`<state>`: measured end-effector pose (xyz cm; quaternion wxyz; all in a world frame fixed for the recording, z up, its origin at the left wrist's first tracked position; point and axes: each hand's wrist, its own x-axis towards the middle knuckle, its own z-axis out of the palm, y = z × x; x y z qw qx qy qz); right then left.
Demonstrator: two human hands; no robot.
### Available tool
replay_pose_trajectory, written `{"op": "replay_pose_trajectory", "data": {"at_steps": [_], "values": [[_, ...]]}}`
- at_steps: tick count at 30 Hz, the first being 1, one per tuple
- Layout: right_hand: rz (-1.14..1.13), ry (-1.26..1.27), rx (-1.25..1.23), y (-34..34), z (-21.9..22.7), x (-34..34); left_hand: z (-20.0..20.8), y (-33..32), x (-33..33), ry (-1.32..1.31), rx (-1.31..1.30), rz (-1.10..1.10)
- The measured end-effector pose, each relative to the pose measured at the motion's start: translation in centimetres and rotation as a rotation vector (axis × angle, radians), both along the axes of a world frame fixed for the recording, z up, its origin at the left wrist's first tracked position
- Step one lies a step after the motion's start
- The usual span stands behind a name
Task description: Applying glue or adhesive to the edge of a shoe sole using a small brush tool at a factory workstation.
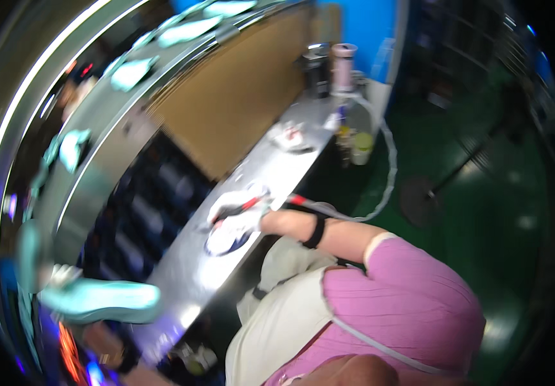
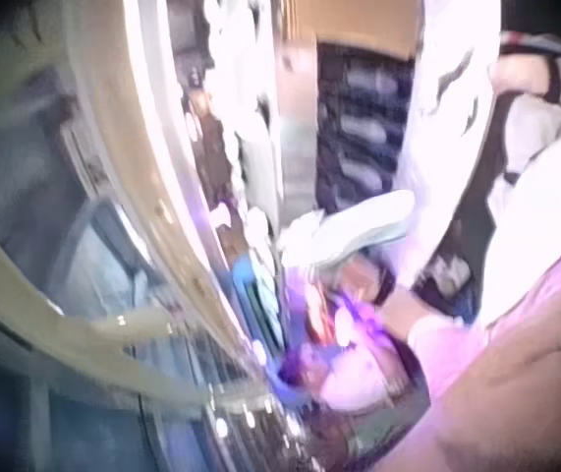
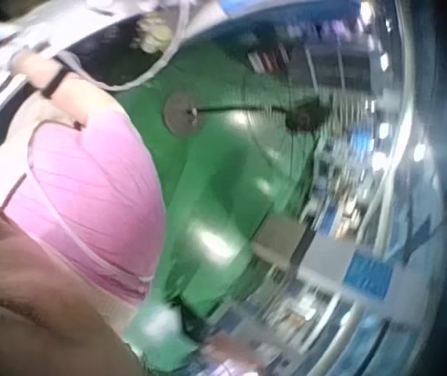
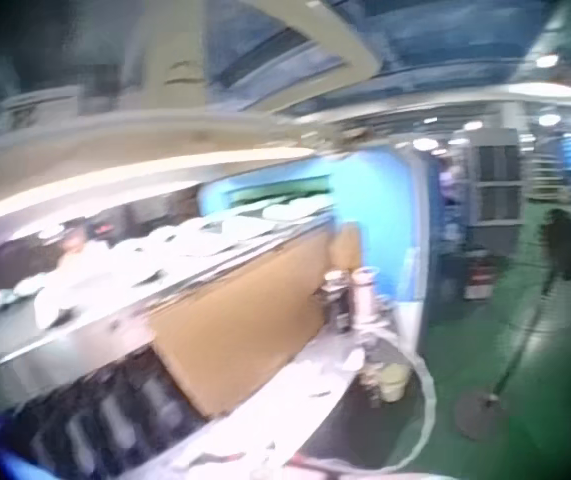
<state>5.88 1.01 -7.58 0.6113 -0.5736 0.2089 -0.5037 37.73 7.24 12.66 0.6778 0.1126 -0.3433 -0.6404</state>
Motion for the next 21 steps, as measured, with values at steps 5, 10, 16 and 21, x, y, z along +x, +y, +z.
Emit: {"op": "replay_pose_trajectory", "data": {"at_steps": [5, 10, 16, 21], "values": [[-0.002, -0.098, 0.257, 2.5, 3.9, -1.7, -14.0, 0.5, -6.0, 0.169, 0.295, -0.225], [-0.071, 0.251, 0.194, 1.2, 3.3, -0.4, -18.4, 3.4, -10.1, 0.219, 0.567, -0.206], [0.058, 0.136, 0.313, 0.6, 3.4, 2.4, -18.4, 2.4, -11.7, 0.324, 0.532, -0.186], [0.012, 0.034, 0.292, 0.5, 3.9, 4.0, -18.2, 1.8, -14.3, 0.197, 0.503, -0.007]]}}
